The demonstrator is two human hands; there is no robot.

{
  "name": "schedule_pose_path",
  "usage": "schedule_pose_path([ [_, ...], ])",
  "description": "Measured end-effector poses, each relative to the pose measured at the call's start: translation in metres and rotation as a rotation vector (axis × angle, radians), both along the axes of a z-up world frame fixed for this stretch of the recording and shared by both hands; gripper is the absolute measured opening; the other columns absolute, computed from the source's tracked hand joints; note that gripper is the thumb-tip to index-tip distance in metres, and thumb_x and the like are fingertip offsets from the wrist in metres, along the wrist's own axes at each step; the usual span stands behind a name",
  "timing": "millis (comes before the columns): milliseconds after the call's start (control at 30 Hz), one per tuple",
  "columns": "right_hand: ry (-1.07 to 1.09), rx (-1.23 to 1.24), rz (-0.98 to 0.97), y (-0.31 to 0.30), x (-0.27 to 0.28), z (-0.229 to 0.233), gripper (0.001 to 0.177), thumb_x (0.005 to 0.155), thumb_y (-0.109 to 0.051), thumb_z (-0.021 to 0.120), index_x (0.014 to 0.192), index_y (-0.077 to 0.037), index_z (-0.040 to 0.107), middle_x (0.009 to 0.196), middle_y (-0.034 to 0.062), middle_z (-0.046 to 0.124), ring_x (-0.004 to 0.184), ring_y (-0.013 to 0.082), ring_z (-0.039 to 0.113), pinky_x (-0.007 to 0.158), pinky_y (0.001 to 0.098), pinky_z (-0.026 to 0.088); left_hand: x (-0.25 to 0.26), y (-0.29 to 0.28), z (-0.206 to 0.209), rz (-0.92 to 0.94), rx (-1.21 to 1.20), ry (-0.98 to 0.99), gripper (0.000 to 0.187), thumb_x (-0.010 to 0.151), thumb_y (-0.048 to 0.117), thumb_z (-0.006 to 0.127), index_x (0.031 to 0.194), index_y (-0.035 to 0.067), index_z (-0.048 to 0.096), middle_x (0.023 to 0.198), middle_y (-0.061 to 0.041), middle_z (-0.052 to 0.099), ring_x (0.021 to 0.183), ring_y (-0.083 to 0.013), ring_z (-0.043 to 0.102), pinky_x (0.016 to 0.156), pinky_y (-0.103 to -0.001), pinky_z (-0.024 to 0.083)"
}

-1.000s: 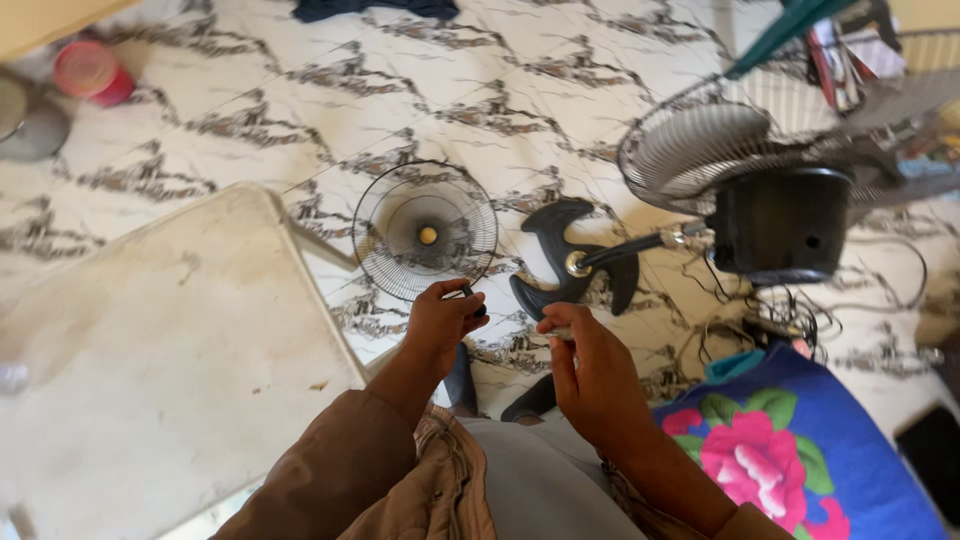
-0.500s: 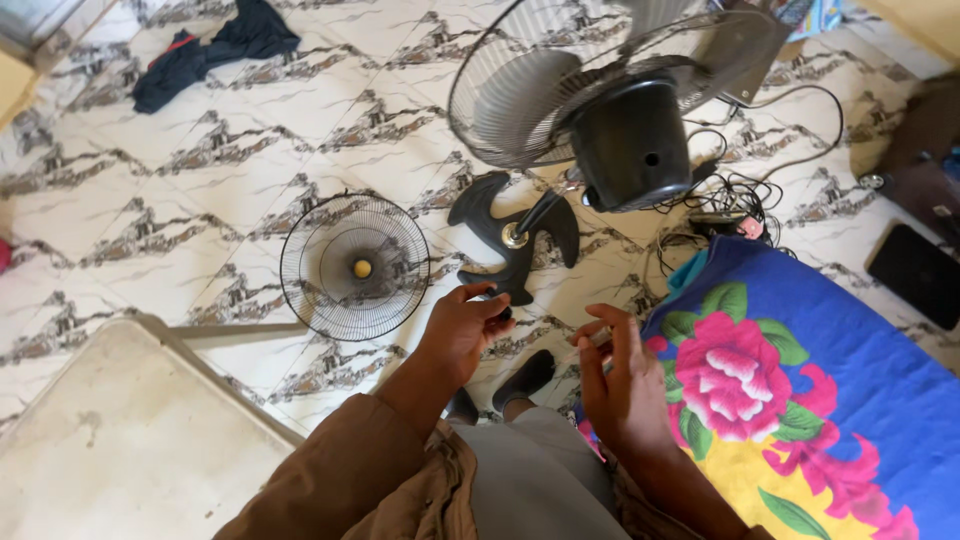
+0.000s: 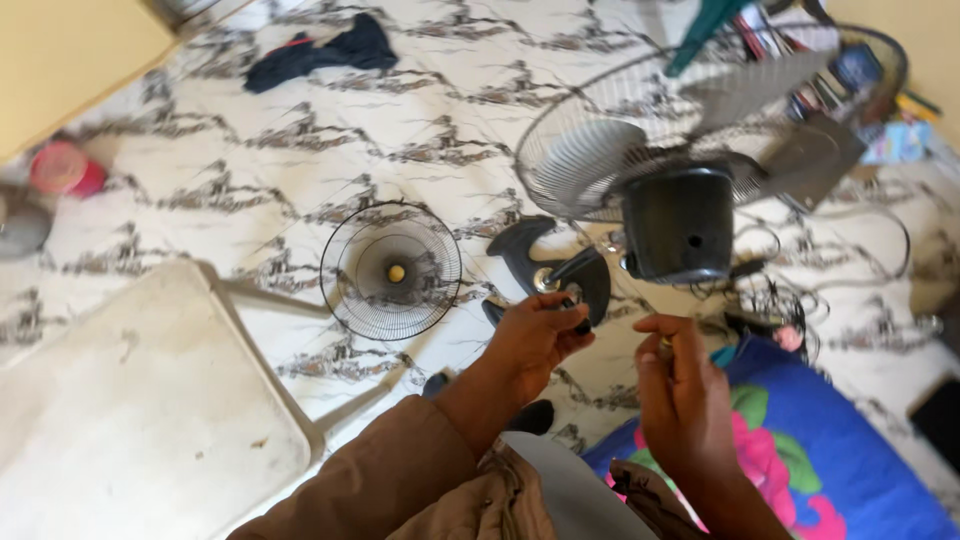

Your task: The person disassembles a standing fan by removing the front grille and then uses a screwdriver to loosen and remove screws from the fan head. They detach the fan head from the stand and continue to manipulate the internal components.

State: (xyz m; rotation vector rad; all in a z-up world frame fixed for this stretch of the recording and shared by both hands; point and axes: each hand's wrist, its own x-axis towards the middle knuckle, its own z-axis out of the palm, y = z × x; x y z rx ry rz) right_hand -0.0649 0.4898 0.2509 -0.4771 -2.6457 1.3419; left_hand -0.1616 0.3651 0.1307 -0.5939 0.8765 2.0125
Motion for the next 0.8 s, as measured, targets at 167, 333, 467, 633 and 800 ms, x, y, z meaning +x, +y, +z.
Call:
schedule_pose_path([
  [167, -0.158, 0.055, 0.232, -0.039, -0.036, 0.006, 0.025, 0.093, -0.009, 0.059, 0.118, -0.007, 0.061, 0.064, 0.0108, 0.062, 0.048, 0.0218, 0.058, 0.049, 0.0355, 0.044, 0.015, -0.032, -0.003, 0.155, -0.042, -0.099, 0.045, 0.091, 0.004, 0.071, 0.131, -0.001, 0.052, 0.106, -0.011, 0.066, 0.09, -0.0216, 0.067, 0.092, -0.037, 0.061],
  [333, -0.005, 0.151, 0.626, -0.095, -0.072, 0.001, 0.025, 0.092, -0.017, 0.066, 0.114, -0.007, 0.064, 0.067, 0.0152, 0.065, 0.056, 0.0309, 0.064, 0.052, 0.04, 0.049, 0.029, -0.092, -0.019, 0.389, -0.037, -0.093, 0.042, 0.092, 0.003, 0.063, 0.133, 0.0, 0.052, 0.113, -0.016, 0.07, 0.096, -0.0248, 0.07, 0.086, -0.037, 0.057],
  [467, -0.013, 0.279, 0.892, -0.155, -0.092, -0.029, 0.016, 0.094, -0.023, 0.068, 0.101, -0.009, 0.071, 0.067, 0.0151, 0.069, 0.06, 0.0335, 0.07, 0.055, 0.0445, 0.051, 0.058, -0.14, -0.073, 0.599, -0.006, -0.035, 0.037, 0.093, 0.002, 0.06, 0.129, -0.004, 0.054, 0.111, -0.02, 0.071, 0.098, -0.0286, 0.071, 0.084, -0.038, 0.059],
  [633, 0.132, 0.13, 1.104, -0.227, -0.095, -0.086, 0.018, 0.091, -0.023, 0.071, 0.095, -0.005, 0.069, 0.079, 0.0162, 0.072, 0.074, 0.039, 0.07, 0.066, 0.048, 0.055, 0.115, -0.207, -0.118, 0.789, -0.056, 0.0, 0.028, 0.099, 0.004, 0.051, 0.125, -0.001, 0.06, 0.105, -0.012, 0.068, 0.088, -0.0205, 0.066, 0.078, -0.036, 0.055],
  [800, 0.024, 0.232, 1.33, -0.296, -0.095, -0.136, 0.016, 0.099, -0.024, 0.063, 0.098, -0.009, 0.068, 0.081, 0.0107, 0.071, 0.07, 0.0327, 0.069, 0.064, 0.0472, 0.053, 0.165, -0.226, -0.134, 1.008, 0.032, -0.158, 0.034, 0.1, 0.008, 0.051, 0.131, -0.004, 0.056, 0.117, -0.015, 0.066, 0.105, -0.0258, 0.064, 0.099, -0.04, 0.052],
])
